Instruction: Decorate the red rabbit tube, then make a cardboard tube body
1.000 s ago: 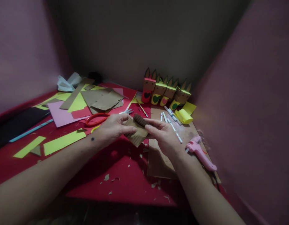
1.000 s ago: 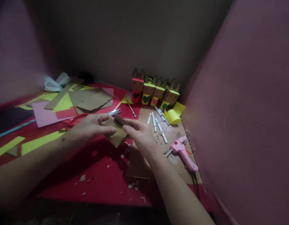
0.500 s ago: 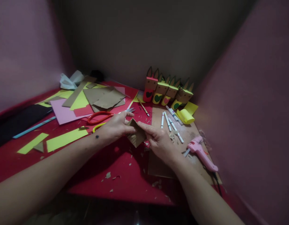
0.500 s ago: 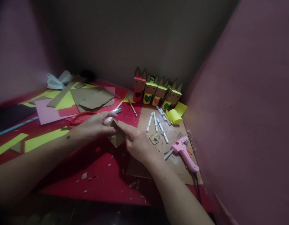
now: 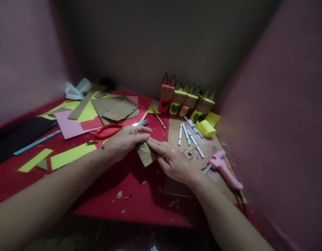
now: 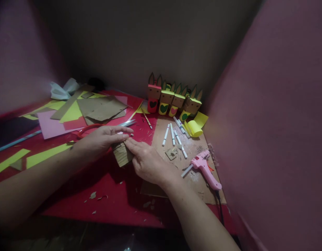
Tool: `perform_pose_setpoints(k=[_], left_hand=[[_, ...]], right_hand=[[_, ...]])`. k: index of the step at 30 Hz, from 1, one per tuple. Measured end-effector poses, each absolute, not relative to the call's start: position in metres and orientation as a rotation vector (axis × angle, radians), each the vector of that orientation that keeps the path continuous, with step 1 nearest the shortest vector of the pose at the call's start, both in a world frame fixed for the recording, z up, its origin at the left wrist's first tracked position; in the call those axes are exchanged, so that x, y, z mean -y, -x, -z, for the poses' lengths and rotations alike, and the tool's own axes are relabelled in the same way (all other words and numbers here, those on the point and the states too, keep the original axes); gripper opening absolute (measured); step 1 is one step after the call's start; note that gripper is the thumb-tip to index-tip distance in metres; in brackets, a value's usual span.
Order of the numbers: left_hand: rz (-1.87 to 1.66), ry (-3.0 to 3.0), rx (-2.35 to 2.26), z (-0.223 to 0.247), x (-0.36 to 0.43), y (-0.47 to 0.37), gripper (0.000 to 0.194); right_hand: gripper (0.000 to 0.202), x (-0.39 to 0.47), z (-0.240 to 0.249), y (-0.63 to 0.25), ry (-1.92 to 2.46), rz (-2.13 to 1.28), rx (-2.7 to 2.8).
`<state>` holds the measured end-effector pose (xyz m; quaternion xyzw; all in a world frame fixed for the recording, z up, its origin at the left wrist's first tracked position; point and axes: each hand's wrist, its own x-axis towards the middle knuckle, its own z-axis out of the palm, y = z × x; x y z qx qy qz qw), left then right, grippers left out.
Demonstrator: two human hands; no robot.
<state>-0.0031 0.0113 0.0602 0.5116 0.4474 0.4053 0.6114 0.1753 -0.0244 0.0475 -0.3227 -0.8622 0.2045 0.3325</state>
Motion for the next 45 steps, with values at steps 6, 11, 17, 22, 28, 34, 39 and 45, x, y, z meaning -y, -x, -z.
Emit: perform_pose_setpoints(k=[6, 11, 17, 22, 28, 34, 39, 45], left_hand=[[-1.174, -1.32, -1.077, -0.068, -0.011, 0.006, 0.029], [-1.3, -1.401, -1.081, -0.068, -0.009, 0.006, 0.028], [-1.365, -1.617, -1.107, -0.061, -0.002, 0.002, 0.03], [-1.343, -1.691, -1.082, -0.058, -0.003, 0.003, 0.037], [-1.298, -1.646, -1.128, -0.059, -0.004, 0.002, 0.054], [-1.246, -1.495, -1.03, -0.057, -0.007, 0.001, 0.045], [-1.231, -1.503, -0.984, -0.059, -0.007, 0.001, 0.041], [-1.232, -1.499, -0.889, -0.064, -0.002, -0.001, 0.038]], right_hand=[[0.018, 0.024, -0.056, -0.177, 1.177, -0.521, 1.524], [0.031, 0.019, -0.049, -0.167, 1.11, -1.421, 1.041], [0.033, 0.018, -0.049, -0.159, 0.987, -1.556, 0.748], [0.035, 0.018, -0.05, -0.16, 0.953, -1.548, 0.676], [0.036, 0.014, -0.044, -0.162, 0.869, -1.586, 0.72], [0.039, 0.014, -0.048, -0.162, 0.797, -1.533, 0.709], [0.035, 0.014, -0.047, -0.162, 0.759, -1.489, 0.727], [0.024, 0.013, -0.048, -0.165, 0.75, -1.572, 0.708]])
